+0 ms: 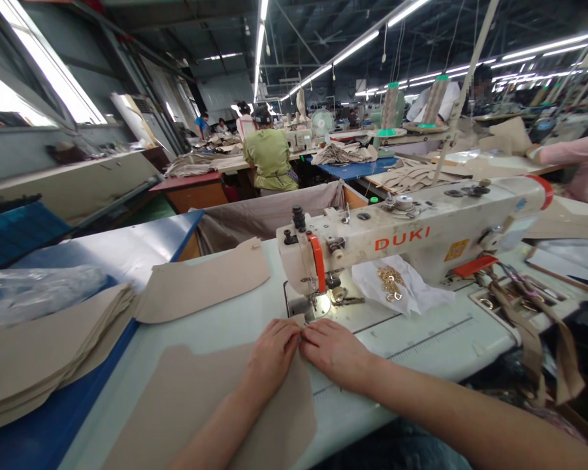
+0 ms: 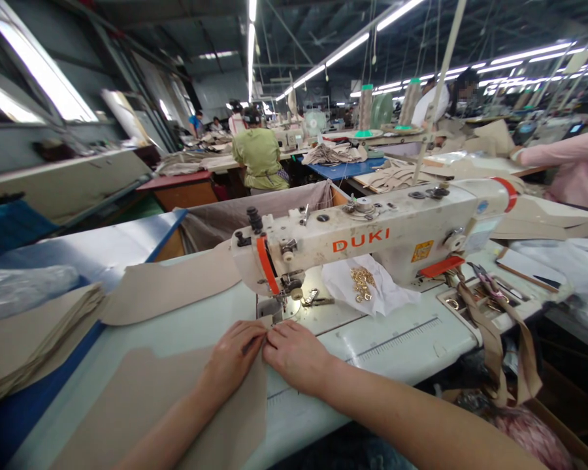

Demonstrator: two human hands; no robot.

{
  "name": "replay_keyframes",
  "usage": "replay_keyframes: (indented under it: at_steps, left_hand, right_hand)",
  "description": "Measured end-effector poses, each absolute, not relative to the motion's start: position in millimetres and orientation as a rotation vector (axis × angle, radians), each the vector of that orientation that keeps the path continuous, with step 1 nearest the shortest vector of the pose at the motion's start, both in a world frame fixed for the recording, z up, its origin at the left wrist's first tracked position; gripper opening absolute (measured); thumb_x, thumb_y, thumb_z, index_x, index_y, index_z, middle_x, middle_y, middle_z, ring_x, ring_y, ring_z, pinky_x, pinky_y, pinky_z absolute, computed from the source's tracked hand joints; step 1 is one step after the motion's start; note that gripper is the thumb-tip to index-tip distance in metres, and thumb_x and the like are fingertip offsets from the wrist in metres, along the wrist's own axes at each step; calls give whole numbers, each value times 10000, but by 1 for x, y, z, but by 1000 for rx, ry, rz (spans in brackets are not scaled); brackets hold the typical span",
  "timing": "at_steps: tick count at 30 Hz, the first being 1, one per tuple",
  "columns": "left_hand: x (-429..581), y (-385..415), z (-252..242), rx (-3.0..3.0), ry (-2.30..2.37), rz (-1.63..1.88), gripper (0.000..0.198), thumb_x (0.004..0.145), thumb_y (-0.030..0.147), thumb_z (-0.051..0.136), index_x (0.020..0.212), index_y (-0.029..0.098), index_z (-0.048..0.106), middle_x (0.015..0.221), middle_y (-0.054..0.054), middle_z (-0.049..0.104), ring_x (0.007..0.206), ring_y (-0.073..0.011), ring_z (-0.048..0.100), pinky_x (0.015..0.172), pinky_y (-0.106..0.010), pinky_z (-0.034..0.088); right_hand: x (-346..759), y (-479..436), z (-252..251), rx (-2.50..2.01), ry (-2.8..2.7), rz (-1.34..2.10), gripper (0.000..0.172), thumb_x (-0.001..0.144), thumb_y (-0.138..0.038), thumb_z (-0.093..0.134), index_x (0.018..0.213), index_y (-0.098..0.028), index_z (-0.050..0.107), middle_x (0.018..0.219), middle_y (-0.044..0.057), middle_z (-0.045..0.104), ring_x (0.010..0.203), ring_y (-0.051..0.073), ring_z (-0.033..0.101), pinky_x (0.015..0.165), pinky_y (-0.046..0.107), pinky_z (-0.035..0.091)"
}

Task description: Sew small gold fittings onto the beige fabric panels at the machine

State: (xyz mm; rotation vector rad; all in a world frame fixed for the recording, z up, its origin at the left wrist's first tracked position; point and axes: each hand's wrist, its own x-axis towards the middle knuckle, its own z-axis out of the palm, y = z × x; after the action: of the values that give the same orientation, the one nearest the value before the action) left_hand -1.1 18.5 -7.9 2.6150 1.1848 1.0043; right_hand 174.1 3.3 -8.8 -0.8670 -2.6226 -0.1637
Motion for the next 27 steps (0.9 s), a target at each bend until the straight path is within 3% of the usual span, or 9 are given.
replay_keyframes:
  at_steps: [19, 27]
  left_hand:
    - [14, 32, -14, 2675, 1217, 1007, 181, 883, 179, 450, 820, 202, 618, 804, -34, 680, 770, -171, 622, 728, -311, 534]
    - [30, 49, -13, 2696, 1246, 1031, 186, 884, 171, 448, 793, 196, 608, 807, -42, 688, 761, -179, 627, 705, -311, 536]
  right_hand:
    - [188, 17, -7, -910, -2676, -171, 73, 878, -192, 557, 895, -137, 601, 899, 58, 621, 875, 200, 541, 822, 334, 424]
    - [203, 32, -4, -972, -2687, -120, 66, 877, -199, 569, 899, -142, 594, 958, 55, 628, 906, 195, 547, 791, 317, 418]
